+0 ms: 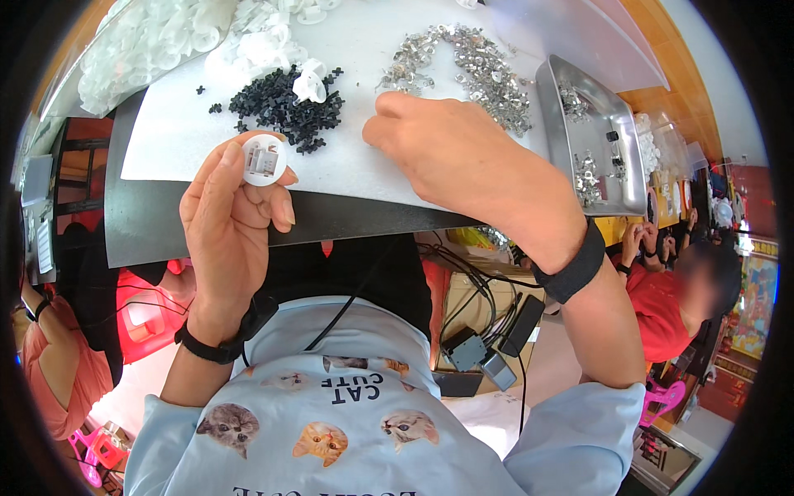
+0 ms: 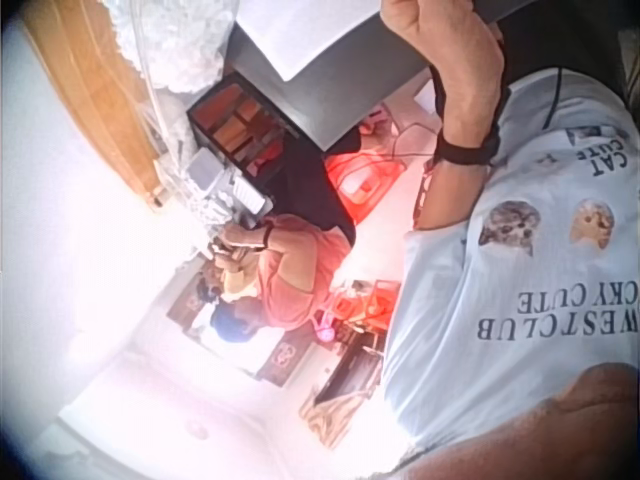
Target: Assembling small plastic and metal components into a circular white plastic housing.
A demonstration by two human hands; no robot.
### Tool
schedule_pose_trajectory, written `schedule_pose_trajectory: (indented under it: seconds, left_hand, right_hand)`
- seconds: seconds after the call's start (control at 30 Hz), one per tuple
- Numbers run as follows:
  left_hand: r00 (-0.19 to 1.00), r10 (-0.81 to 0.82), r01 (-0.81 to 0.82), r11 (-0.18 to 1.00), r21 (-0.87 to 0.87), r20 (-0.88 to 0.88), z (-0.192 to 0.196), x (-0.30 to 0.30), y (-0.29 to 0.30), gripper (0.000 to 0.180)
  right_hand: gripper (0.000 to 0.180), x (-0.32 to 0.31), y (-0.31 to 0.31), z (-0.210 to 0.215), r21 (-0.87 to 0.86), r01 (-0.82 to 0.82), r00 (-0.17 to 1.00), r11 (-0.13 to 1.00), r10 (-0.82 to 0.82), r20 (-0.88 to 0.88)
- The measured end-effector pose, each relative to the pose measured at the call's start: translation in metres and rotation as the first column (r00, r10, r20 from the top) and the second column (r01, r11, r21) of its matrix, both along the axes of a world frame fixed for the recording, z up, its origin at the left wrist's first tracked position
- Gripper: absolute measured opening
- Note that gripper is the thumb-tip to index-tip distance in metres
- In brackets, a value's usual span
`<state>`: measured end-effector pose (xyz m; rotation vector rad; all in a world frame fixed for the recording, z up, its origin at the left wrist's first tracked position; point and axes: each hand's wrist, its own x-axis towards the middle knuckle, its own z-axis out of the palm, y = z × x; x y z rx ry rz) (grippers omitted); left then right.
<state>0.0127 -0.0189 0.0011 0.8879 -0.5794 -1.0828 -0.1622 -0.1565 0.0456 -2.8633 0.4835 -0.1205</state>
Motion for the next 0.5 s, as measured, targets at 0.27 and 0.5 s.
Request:
schedule_pose_trajectory:
  seconds: [0.27, 0.5]
  left_hand:
    - [1.0, -0.025, 0.025, 0.998, 0.055, 0.001, 0.003, -0.002, -0.002, 0.034]
    - [0.981, -0.187, 0.193, 0.971, 0.141, -0.058, 0.001, 0.006, 0.0, 0.04]
  right_hand:
    - [0.003, 0.005, -0.013, -0.013, -0.018, -0.032, 0.986, 0.999, 0.035, 0.164]
    - [0.011, 0.018, 0.004, 0.019, 0.852, 0.181, 0.929, 0.491, -0.37, 0.016]
